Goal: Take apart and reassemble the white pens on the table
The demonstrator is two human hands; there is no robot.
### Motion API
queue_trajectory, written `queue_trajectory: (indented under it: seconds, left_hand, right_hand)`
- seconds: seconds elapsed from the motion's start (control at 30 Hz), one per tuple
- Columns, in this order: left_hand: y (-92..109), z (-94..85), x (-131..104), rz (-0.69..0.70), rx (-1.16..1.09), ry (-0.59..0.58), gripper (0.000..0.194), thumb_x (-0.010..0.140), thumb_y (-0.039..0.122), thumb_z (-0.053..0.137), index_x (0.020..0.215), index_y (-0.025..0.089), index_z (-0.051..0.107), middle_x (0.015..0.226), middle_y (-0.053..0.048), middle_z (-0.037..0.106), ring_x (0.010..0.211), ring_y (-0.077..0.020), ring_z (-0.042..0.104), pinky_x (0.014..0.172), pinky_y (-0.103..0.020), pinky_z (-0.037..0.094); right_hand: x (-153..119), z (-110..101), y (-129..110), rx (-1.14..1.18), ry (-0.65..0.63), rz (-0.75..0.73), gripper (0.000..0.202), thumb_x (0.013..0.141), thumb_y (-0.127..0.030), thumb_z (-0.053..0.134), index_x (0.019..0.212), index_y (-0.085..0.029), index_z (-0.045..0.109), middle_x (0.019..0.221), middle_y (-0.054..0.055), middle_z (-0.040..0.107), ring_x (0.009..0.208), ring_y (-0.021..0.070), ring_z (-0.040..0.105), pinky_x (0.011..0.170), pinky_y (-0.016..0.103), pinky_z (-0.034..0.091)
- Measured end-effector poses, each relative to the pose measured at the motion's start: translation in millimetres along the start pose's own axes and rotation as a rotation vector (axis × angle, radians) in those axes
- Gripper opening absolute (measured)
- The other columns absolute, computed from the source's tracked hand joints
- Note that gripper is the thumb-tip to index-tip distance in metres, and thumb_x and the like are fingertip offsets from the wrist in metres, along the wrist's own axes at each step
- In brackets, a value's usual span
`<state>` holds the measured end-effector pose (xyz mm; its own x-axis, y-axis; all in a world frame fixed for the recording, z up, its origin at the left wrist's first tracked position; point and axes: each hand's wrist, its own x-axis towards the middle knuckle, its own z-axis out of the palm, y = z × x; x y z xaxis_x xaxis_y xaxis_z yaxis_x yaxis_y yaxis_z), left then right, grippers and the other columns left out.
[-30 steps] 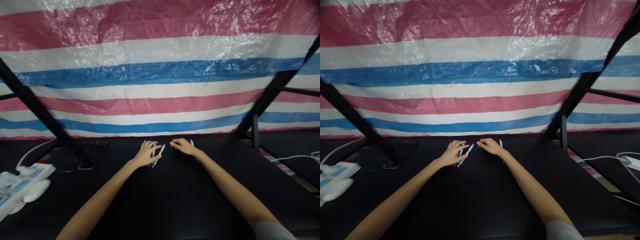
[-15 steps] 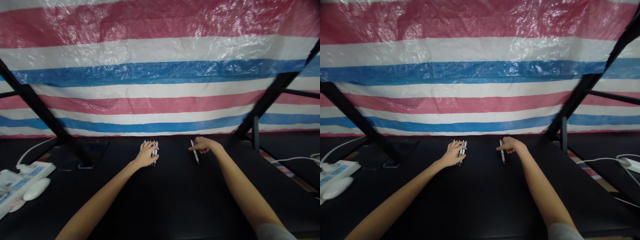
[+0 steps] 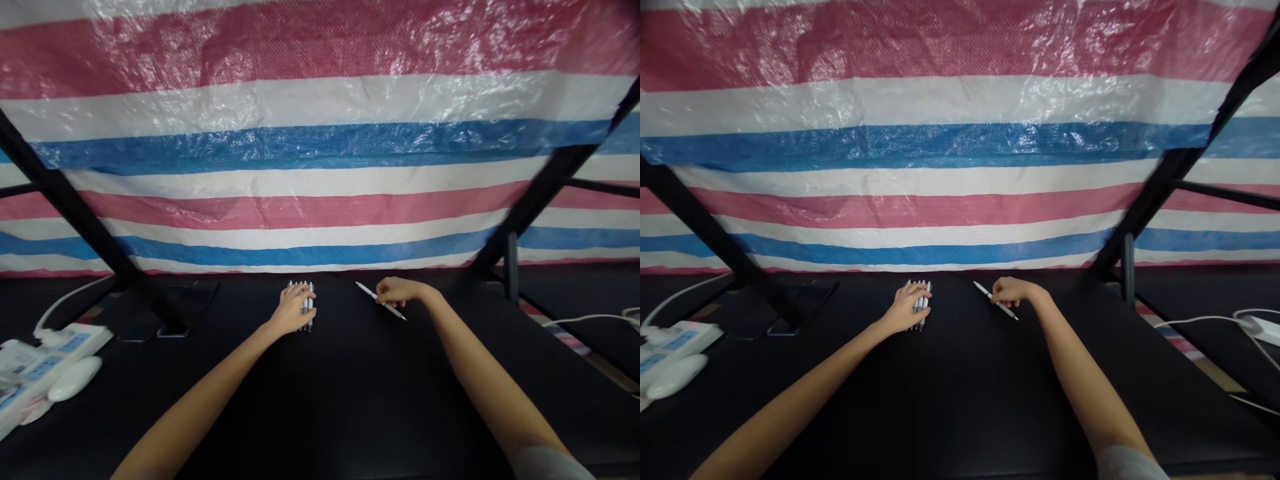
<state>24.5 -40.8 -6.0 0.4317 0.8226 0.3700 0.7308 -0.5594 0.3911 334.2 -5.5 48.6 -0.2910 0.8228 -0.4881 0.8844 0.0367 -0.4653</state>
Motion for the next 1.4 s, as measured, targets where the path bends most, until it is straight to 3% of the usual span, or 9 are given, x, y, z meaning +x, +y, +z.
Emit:
queue_trajectory:
  seconds: [0.13,0.3,0.43,0.53,0.7,0.87,1.03,1.2,1.4]
  left_hand:
    - [-2.6,2.5,0.4,0.005,-0.02,0.027,0.023,0.073,0.021,0.06,0.096,0.022,0.06,0.115,-0.005,0.056,0.112,-0.0262,0.048,0.098,-0.048,0.03]
    - [-5.5,3.4,1.3,0.027,-0.043,0.049,0.021,0.074,0.023,0.061,0.095,0.022,0.061,0.114,-0.006,0.057,0.109,-0.0256,0.05,0.095,-0.047,0.033]
    - [-7.6,2.4,3.7,0.01,-0.073,0.071,0.017,0.075,0.025,0.061,0.091,0.022,0.062,0.108,-0.005,0.06,0.104,-0.0251,0.053,0.092,-0.048,0.035]
    - [-9.4,1.3,5.8,0.005,-0.1,0.118,0.016,0.077,0.025,0.06,0.092,0.022,0.062,0.105,-0.005,0.062,0.102,-0.0249,0.055,0.091,-0.047,0.038]
    - [-13.5,0.9,8.5,-0.024,-0.275,0.226,0.037,0.077,0.025,0.06,0.114,0.022,0.054,0.102,-0.006,0.065,0.095,-0.0209,0.06,0.088,-0.04,0.044]
    - [-14.9,0.7,9.2,0.091,-0.426,0.141,0.041,0.079,0.026,0.061,0.12,0.022,0.053,0.1,-0.005,0.068,0.09,-0.0176,0.064,0.085,-0.034,0.048]
    - [-12.5,-1.6,9.5,0.172,-0.355,0.136,0.019,0.081,0.026,0.059,0.098,0.019,0.066,0.086,-0.005,0.07,0.08,-0.0176,0.064,0.076,-0.031,0.049]
    - [-11.4,-3.9,9.8,0.09,-0.332,0.201,0.015,0.081,0.025,0.058,0.092,0.019,0.067,0.08,-0.004,0.068,0.075,-0.017,0.062,0.072,-0.03,0.048]
    - [-12.0,-5.3,9.6,-0.038,-0.361,0.267,0.014,0.082,0.027,0.055,0.087,0.019,0.066,0.086,-0.005,0.067,0.083,-0.0181,0.061,0.077,-0.032,0.047]
  right_hand:
    - [2.8,3.0,-5.3,0.089,0.028,-0.171,0.015,0.071,-0.03,0.057,0.072,-0.015,0.057,0.061,0.002,0.058,0.052,0.0107,0.052,0.048,0.021,0.038]
    - [10.5,14.8,-15.0,0.304,0.094,-0.415,0.026,0.077,-0.041,0.056,0.08,-0.015,0.056,0.063,0.0,0.056,0.054,0.0103,0.051,0.05,0.021,0.038]
    - [16.8,29.9,-25.2,0.509,0.058,-0.393,0.034,0.08,-0.05,0.053,0.089,-0.017,0.053,0.048,-0.008,0.042,0.037,0.0058,0.036,0.037,0.018,0.026]
    - [21.7,40.3,-30.1,0.642,0.033,-0.416,0.033,0.079,-0.05,0.055,0.088,-0.017,0.053,0.047,-0.01,0.035,0.035,0.0039,0.028,0.035,0.018,0.019]
    - [27.0,49.9,-33.9,0.757,0.007,-0.451,0.033,0.075,-0.046,0.062,0.089,-0.016,0.057,0.049,-0.01,0.029,0.038,0.0032,0.023,0.038,0.019,0.012]
    - [24.2,52.6,-40.4,0.657,0.059,-0.483,0.04,0.074,-0.045,0.064,0.097,-0.013,0.066,0.05,-0.007,0.037,0.043,0.0041,0.026,0.042,0.021,0.015]
    - [21.5,56.0,-45.5,0.621,0.075,-0.521,0.038,0.072,-0.044,0.066,0.095,-0.013,0.069,0.058,-0.003,0.048,0.05,0.0059,0.037,0.046,0.021,0.022]
    - [28.3,60.2,-40.7,0.76,0.116,-0.506,0.038,0.071,-0.041,0.067,0.099,-0.015,0.066,0.06,-0.003,0.05,0.045,0.0044,0.034,0.041,0.02,0.019]
    - [35.5,62.6,-37.4,0.998,0.226,-0.494,0.031,0.071,-0.041,0.067,0.089,-0.015,0.064,0.063,-0.001,0.055,0.043,0.0042,0.036,0.038,0.019,0.022]
